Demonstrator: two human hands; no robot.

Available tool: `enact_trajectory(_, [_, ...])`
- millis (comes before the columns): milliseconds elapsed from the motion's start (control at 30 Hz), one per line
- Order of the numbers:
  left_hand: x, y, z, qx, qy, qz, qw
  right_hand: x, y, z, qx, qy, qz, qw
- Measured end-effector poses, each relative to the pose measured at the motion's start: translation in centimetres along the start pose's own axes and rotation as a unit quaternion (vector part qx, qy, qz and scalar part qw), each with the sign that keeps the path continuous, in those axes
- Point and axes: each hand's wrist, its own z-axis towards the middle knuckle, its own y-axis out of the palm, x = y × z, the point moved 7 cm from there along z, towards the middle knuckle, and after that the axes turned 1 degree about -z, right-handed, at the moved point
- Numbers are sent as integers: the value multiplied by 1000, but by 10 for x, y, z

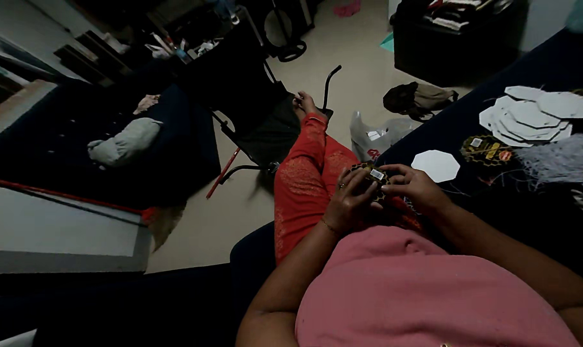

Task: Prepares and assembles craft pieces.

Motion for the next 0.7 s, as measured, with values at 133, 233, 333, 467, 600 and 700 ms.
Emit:
enact_trajectory(133, [-21, 2, -5, -5, -130, -62, 990, 2, -3, 2, 28, -34, 7, 999])
enact_trajectory(233, [-38, 5, -11, -21, -305, -181, 935, 4, -6, 1, 57, -48, -13, 997])
enact_trajectory(333, [-41, 9, -14, -46, -385, -252, 887, 5, -10, -1, 93, -60, -81, 991])
enact_trajectory(467, [-37, 9, -10, -39, -355, -283, 890, 4, -18, -1, 144, -132, -151, 969])
enact_trajectory(600, [-32, 10, -8, -99, -360, -263, 890, -10, -25, -5, 196, -240, -201, 929])
enact_trajectory(700, [-33, 13, -8, -100, -372, -271, 882, -23, -14, -16, 168, -324, -240, 900])
